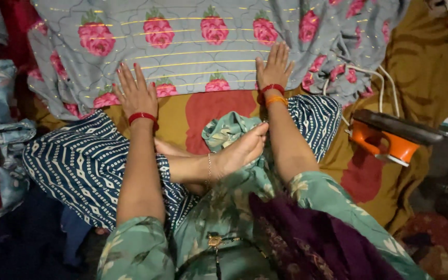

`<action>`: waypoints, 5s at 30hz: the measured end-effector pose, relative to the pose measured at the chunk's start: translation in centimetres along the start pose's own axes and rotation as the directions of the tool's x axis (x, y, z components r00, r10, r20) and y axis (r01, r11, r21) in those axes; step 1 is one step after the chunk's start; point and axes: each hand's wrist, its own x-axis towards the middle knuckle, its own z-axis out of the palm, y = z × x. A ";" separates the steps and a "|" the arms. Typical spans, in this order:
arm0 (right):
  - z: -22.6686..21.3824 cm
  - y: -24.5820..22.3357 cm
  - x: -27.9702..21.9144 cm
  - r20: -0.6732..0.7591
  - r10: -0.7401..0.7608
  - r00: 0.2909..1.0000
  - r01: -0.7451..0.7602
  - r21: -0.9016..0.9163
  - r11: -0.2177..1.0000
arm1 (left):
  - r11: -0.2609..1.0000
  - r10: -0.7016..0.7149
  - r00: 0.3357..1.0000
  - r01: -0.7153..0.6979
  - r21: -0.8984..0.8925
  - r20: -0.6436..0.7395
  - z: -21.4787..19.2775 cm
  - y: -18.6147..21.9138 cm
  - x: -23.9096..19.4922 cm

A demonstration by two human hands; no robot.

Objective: Ironing a gray floral printed cloth on a bed.

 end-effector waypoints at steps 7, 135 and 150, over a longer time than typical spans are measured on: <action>3.4 2.3 -0.1 -0.078 0.035 0.996 -0.029 0.074 0.997 | 1.000 -0.005 0.995 0.004 0.007 0.097 0.8 -0.9 -0.8; -8.9 -17.2 -5.4 0.060 -0.731 0.680 0.712 0.188 0.677 | 0.998 -0.070 0.979 0.067 0.020 0.191 -0.7 -5.3 2.3; -7.2 -21.4 -4.1 -0.080 -0.704 0.705 0.699 0.241 0.673 | 0.994 -0.037 0.998 0.042 -0.098 0.056 1.8 -6.1 2.3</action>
